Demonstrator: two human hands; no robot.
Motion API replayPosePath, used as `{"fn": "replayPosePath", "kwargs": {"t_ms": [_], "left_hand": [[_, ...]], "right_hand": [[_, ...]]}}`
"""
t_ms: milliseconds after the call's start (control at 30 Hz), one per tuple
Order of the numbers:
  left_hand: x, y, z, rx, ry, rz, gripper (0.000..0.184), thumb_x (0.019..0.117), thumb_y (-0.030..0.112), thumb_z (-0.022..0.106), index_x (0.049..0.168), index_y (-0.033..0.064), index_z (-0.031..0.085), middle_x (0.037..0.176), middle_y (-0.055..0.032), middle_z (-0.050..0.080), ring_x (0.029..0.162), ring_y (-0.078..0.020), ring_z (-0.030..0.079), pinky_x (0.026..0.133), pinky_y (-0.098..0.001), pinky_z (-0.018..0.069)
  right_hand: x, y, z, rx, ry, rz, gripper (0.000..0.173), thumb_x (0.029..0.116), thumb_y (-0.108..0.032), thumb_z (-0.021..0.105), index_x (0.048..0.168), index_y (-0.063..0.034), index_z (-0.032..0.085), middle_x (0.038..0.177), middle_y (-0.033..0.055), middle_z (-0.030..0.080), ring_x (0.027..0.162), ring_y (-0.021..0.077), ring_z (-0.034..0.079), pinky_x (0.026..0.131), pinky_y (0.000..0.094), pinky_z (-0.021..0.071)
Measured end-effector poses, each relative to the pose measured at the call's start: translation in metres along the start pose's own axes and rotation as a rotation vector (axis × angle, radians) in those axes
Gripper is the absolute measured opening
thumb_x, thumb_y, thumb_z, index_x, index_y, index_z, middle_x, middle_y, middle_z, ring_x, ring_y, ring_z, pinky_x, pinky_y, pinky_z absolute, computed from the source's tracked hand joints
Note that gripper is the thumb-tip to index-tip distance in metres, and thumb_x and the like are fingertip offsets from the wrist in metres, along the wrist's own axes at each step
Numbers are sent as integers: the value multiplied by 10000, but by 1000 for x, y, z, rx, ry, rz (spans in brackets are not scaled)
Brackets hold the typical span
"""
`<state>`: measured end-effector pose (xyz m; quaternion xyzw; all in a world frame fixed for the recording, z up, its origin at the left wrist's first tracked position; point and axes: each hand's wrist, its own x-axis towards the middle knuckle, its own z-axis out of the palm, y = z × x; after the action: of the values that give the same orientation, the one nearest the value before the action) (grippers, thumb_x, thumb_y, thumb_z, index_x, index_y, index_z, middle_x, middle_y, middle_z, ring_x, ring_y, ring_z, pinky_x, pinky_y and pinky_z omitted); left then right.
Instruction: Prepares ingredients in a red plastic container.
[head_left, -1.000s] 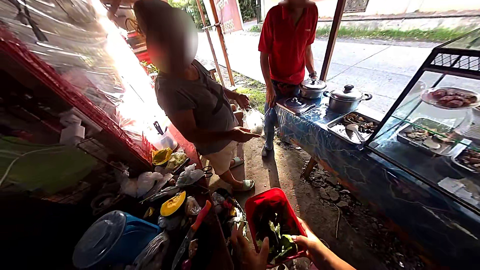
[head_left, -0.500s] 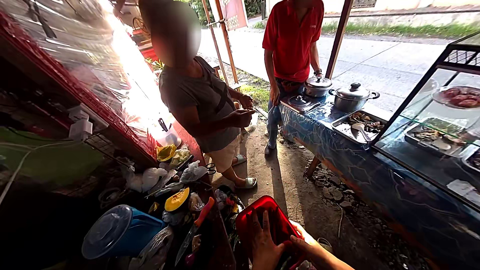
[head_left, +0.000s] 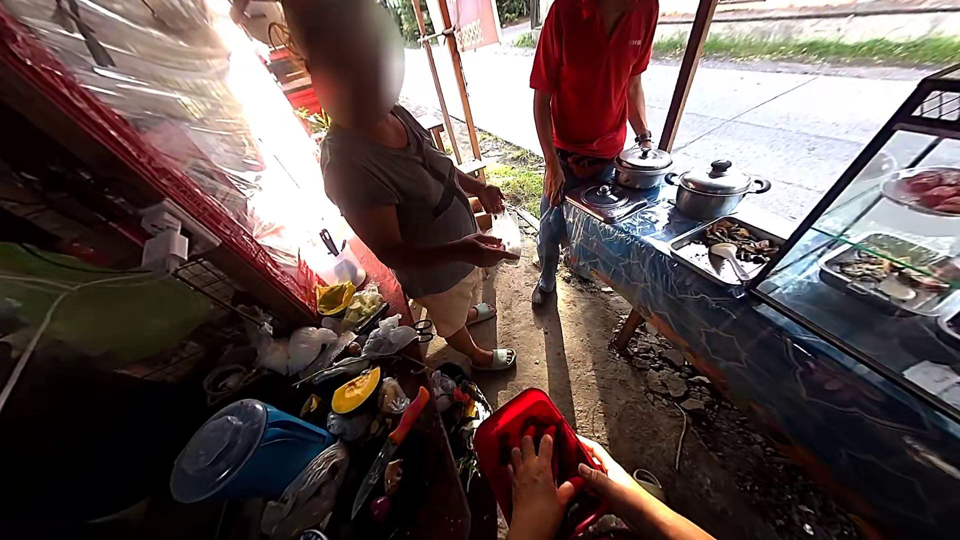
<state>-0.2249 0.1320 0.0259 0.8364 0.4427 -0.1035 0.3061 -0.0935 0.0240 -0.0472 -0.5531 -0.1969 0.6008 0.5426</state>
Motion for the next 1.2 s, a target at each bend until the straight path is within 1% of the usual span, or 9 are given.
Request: {"fn": "replayPosePath", "kwargs": {"t_ms": [100, 200, 267, 333, 433, 700, 833, 900, 1200], "left_hand": [[2, 1, -10, -1, 9, 44, 756, 892, 429, 747, 1546, 165, 473, 1576, -239, 400, 1432, -489, 363, 1180, -693, 193], [0, 5, -30, -45, 58, 109, 718, 907, 502, 732, 1498, 143, 541, 1576, -238, 417, 1458, -482, 351, 1192, -698, 158], [1, 5, -45, -151, 137, 173, 621, 911, 439, 744, 1424, 114, 613, 1548, -232, 456, 1450, -450, 385, 1201, -656, 207], [1, 4, -53, -269, 267, 250, 516, 912, 353, 757, 1336, 73, 671, 1489, -229, 518, 1391, -429, 467, 1157, -606, 347], [5, 4, -62, -334, 388, 310, 440, 929, 278, 744, 1296, 44, 684, 1433, -230, 558, 1332, -409, 528, 1099, -550, 444], [3, 13, -32, -314, 202, 420, 391, 945, 252, 716, 1269, 35, 690, 1371, -213, 600, 1262, -386, 575, 1066, -535, 470], [-4, 20, -6, -332, 174, 491, 299, 967, 180, 682, 1215, 17, 719, 1317, -224, 636, 1236, -387, 602, 1059, -531, 479], [-6, 20, -1, -354, 189, 505, 281, 964, 167, 683, 1195, 11, 723, 1300, -222, 644, 1251, -382, 595, 1064, -524, 477], [-9, 10, -6, -321, 197, 412, 304, 965, 182, 683, 1223, 23, 712, 1307, -213, 642, 1205, -383, 618, 1028, -533, 497]], "right_hand": [[-10, -22, 8, 24, 13, 60, 997, 784, -489, 720, 1585, -115, 260, 1283, 171, 650, 1065, 288, 705, 841, 513, 617], [-19, -32, 11, 42, 14, 37, 951, 837, -426, 698, 1587, -82, 225, 1284, 167, 647, 1077, 259, 705, 874, 472, 616], [-19, -31, 10, 59, 7, -4, 978, 817, -456, 718, 1578, -68, 242, 1290, 145, 645, 1092, 222, 695, 905, 430, 608], [-19, -28, 7, 83, 3, -36, 989, 812, -478, 733, 1570, -64, 251, 1274, 136, 656, 1075, 203, 698, 903, 405, 602], [-18, -30, 6, 113, 39, -22, 949, 820, -435, 713, 1574, -92, 251, 1290, 162, 649, 1083, 254, 706, 885, 462, 617], [-17, -31, 4, 61, 114, 12, 916, 854, -392, 672, 1603, -113, 225, 1330, 195, 604, 1104, 276, 678, 875, 480, 602], [-15, -34, 9, 119, 177, 107, 670, 1006, -198, 562, 1597, -149, 251, 1275, 235, 606, 1016, 348, 695, 777, 536, 609], [-15, -37, 12, 145, 202, 126, 613, 1047, -194, 517, 1596, -154, 247, 1252, 241, 610, 979, 362, 701, 736, 534, 609], [-15, -40, 13, 149, 185, 121, 672, 1030, -212, 525, 1614, -163, 196, 1311, 252, 582, 1029, 372, 685, 766, 538, 603]]}}
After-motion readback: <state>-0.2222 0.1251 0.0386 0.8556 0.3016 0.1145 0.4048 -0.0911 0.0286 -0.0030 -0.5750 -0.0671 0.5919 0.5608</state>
